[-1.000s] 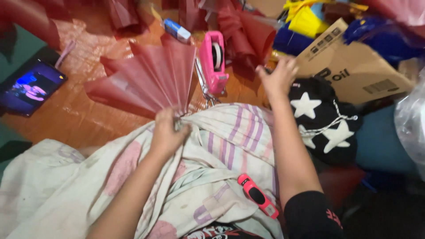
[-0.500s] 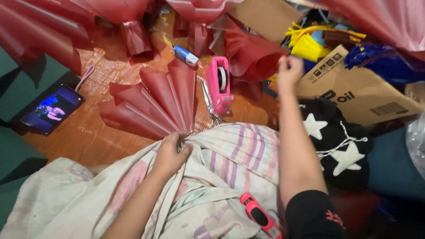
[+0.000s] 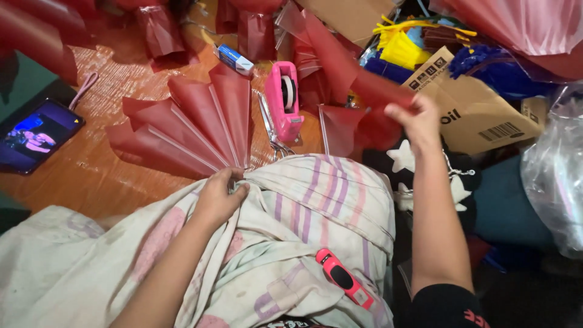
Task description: Folding pink plastic sheets into pleats and stapling the base to create decorative wrappers for flower bouquets.
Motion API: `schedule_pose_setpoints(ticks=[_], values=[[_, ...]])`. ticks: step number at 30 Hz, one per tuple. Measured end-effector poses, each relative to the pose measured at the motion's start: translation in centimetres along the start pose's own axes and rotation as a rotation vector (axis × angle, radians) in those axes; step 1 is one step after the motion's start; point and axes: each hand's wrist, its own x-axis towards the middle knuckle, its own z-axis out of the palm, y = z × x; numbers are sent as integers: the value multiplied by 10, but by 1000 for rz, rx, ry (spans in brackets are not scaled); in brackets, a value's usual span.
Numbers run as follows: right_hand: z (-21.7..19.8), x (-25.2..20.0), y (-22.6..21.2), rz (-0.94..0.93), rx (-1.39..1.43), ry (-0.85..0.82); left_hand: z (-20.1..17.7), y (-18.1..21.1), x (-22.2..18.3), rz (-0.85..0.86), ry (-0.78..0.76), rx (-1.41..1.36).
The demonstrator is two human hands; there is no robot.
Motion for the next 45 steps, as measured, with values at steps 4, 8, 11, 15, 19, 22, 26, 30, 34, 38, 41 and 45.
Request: schedule_pose_setpoints(ticks=[4,8,11,15,19,22,26,30,34,38,41,45], values=[[-9,-19,37,456,465,-136,1,-3,0,19,8,16],[-33,-18,60,533,807,34,0,-1,0,24,9,7],[-78,-36,5,378,870,197,0,-3,0,32,13,3],[-144,-109,-75,115,640,280,-9,22,-10,43,36,-47],[-139,-190,-150,-115,163,45,-4,56,-27,602,299,113],[-74,-254,-171,-110,41,170,14,69,-41,841,385,159],[-11,-223,-250,-353,43,-1053,29,61,-51,1064,389,93],[27,-216,-284,-474,90,-1241,-9,79,-58,1015,385,-53],[54,-179,-252,-366,1019,-1024,-33,50,-65,301,360,-812],[147,-142,-147,-253,461,-685,-50,14,-70,480,251,-1308],[198,-203,-112,99,449,-969,-62,0,-70,480,165,-1526],[201,-229,-122,422,686,-1114,-68,1,-72,445,151,-1618]])
